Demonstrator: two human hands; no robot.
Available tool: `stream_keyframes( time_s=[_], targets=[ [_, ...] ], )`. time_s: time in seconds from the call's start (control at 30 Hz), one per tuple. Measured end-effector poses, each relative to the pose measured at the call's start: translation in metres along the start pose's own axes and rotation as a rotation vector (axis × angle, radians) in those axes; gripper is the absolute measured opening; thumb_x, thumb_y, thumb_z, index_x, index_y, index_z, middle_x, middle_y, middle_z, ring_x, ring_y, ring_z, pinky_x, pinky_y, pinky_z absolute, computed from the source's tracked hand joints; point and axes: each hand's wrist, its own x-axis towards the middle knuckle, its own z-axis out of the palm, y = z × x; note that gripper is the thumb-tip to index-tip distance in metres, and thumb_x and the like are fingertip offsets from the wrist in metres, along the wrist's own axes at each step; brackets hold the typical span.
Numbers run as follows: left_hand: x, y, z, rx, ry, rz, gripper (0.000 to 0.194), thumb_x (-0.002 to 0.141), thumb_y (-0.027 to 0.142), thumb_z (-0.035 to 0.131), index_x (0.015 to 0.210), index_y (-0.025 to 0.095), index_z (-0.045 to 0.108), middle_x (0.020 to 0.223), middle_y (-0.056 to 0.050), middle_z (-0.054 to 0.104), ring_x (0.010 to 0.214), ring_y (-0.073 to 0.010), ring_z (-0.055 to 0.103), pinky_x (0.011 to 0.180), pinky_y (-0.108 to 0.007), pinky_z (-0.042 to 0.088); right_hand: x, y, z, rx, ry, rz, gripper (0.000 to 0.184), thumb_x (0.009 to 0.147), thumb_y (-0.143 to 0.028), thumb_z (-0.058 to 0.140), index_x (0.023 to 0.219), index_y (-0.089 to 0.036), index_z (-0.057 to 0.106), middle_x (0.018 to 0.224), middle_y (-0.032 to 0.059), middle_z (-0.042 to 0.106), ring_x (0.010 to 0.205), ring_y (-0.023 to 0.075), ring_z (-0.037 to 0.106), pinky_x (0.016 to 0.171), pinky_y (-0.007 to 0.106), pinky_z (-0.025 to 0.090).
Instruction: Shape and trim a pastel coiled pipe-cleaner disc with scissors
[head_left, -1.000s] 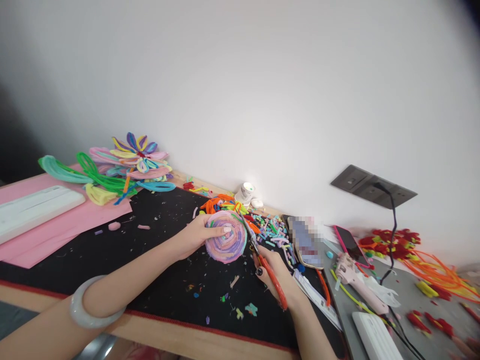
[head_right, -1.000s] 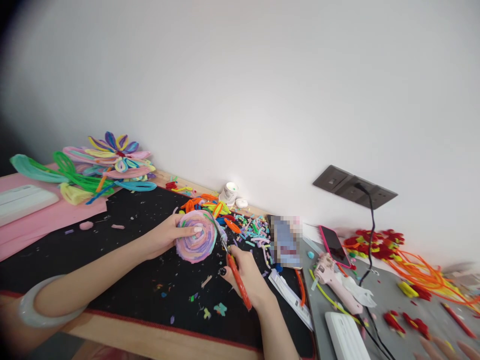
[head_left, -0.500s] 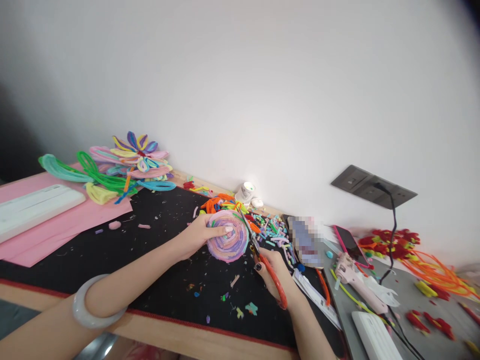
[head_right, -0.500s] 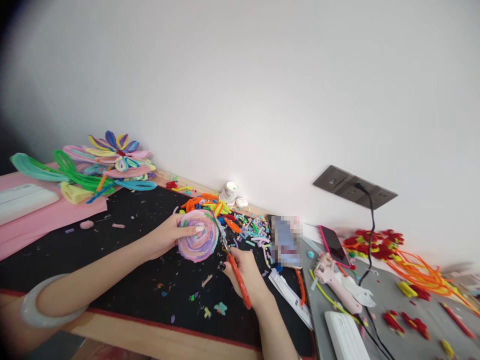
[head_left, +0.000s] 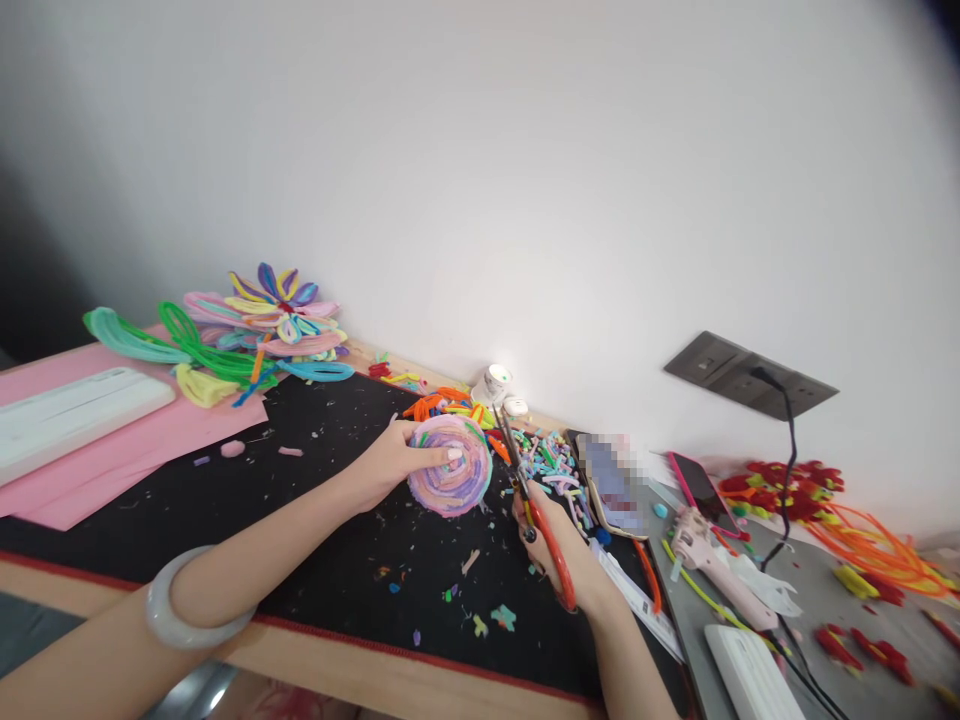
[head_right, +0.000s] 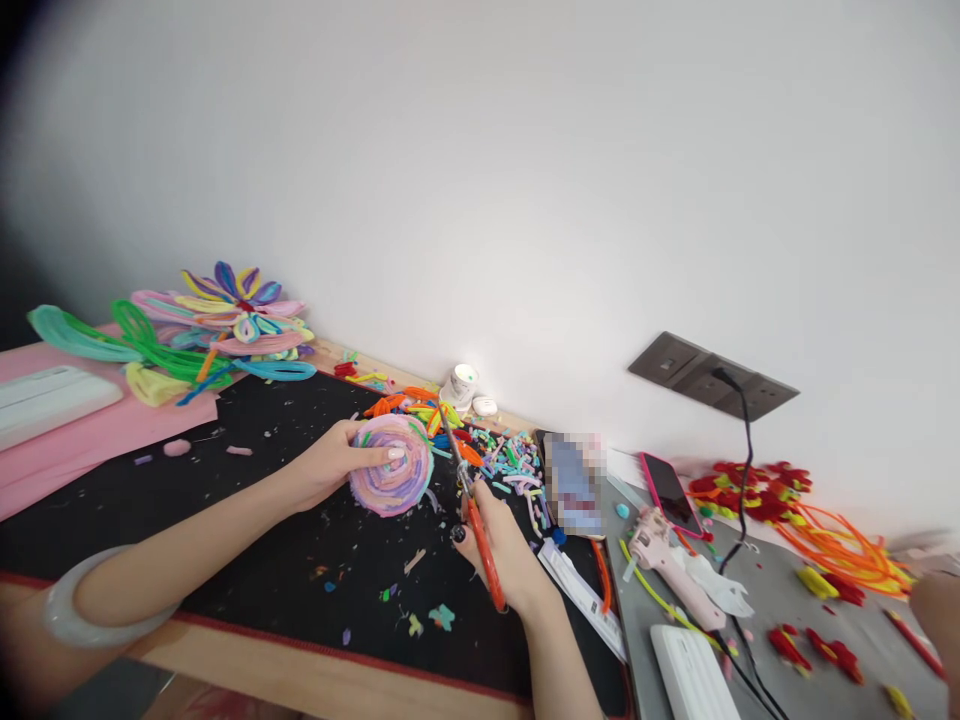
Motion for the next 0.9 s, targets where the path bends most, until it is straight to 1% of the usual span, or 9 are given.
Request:
stream_keyframes(
  time_s=[0.1,0.2,0.27,0.43,0.57,0.8,0.9],
  targets=[
    [-0.001,-0.001,-0.001,0.035,-0.009,0.026,0.031,0.063,0.030,0.082,0.086,0.012,0.075,0.084,-0.008,0.077,0.077,-0.0226,0.070,0.078,-0.035,0.055,-0.001,-0.004,0.000,-0.036,-0.046,0.023,0.041,0.084,-0.061,0.048,0.079,-0.022,0.036,0.069,-0.0040,0.037,0.061,0.0118,0.028,0.054,0.025,0.029],
    [-0.001,-0.003,-0.002,0.062,-0.017,0.036,0.029,0.064,0.031,0.082,0.085,0.013,0.075,0.084,-0.007,0.077,0.078,-0.0225,0.070,0.078,-0.034,0.055,-0.001,-0.004,0.001,-0.047,-0.074,0.067,0.038,0.086,-0.054,0.048,0.074,-0.022,0.032,0.068,-0.0049,0.032,0.061,0.0113,0.024,0.054,0.024,0.027],
    [0.000,-0.004,-0.002,0.084,-0.021,0.028,0.028,0.064,0.031,0.082,0.084,0.013,0.075,0.083,-0.007,0.077,0.077,-0.0226,0.070,0.078,-0.034,0.056,-0.001,-0.005,0.001,-0.043,-0.074,0.086,0.037,0.088,-0.053,0.046,0.073,-0.022,0.031,0.067,-0.0050,0.030,0.061,0.0113,0.023,0.054,0.025,0.026],
    [0.000,-0.004,-0.001,0.114,-0.034,0.014,0.027,0.064,0.030,0.081,0.084,0.013,0.075,0.084,-0.006,0.077,0.076,-0.0221,0.070,0.078,-0.034,0.056,0.001,-0.010,0.001,-0.037,-0.081,0.108,0.039,0.088,-0.056,0.043,0.072,-0.021,0.036,0.064,-0.0046,0.028,0.060,0.0119,0.023,0.053,0.026,0.026],
    [0.000,-0.004,0.000,0.128,-0.035,0.010,0.028,0.064,0.030,0.081,0.086,0.013,0.075,0.084,-0.006,0.077,0.078,-0.0231,0.071,0.078,-0.035,0.056,0.002,-0.009,0.001,-0.041,-0.082,0.114,0.042,0.088,-0.060,0.043,0.072,-0.020,0.039,0.064,-0.0049,0.026,0.059,0.0115,0.022,0.052,0.025,0.025],
    [-0.001,-0.004,0.000,0.134,-0.039,0.012,0.027,0.064,0.030,0.081,0.085,0.014,0.075,0.084,-0.006,0.077,0.078,-0.0238,0.071,0.079,-0.035,0.056,0.002,-0.002,0.002,-0.056,-0.050,0.071,0.048,0.087,-0.063,0.043,0.067,-0.020,0.036,0.062,-0.0045,0.028,0.057,0.0110,0.022,0.051,0.026,0.023],
    [0.000,-0.004,-0.001,0.135,-0.044,0.008,0.027,0.064,0.031,0.080,0.085,0.014,0.075,0.085,-0.007,0.077,0.079,-0.0245,0.071,0.079,-0.036,0.057,0.001,0.000,0.000,-0.072,-0.066,0.077,0.047,0.088,-0.061,0.042,0.067,-0.020,0.035,0.062,-0.0047,0.028,0.057,0.0108,0.022,0.051,0.025,0.023]
  ],
)
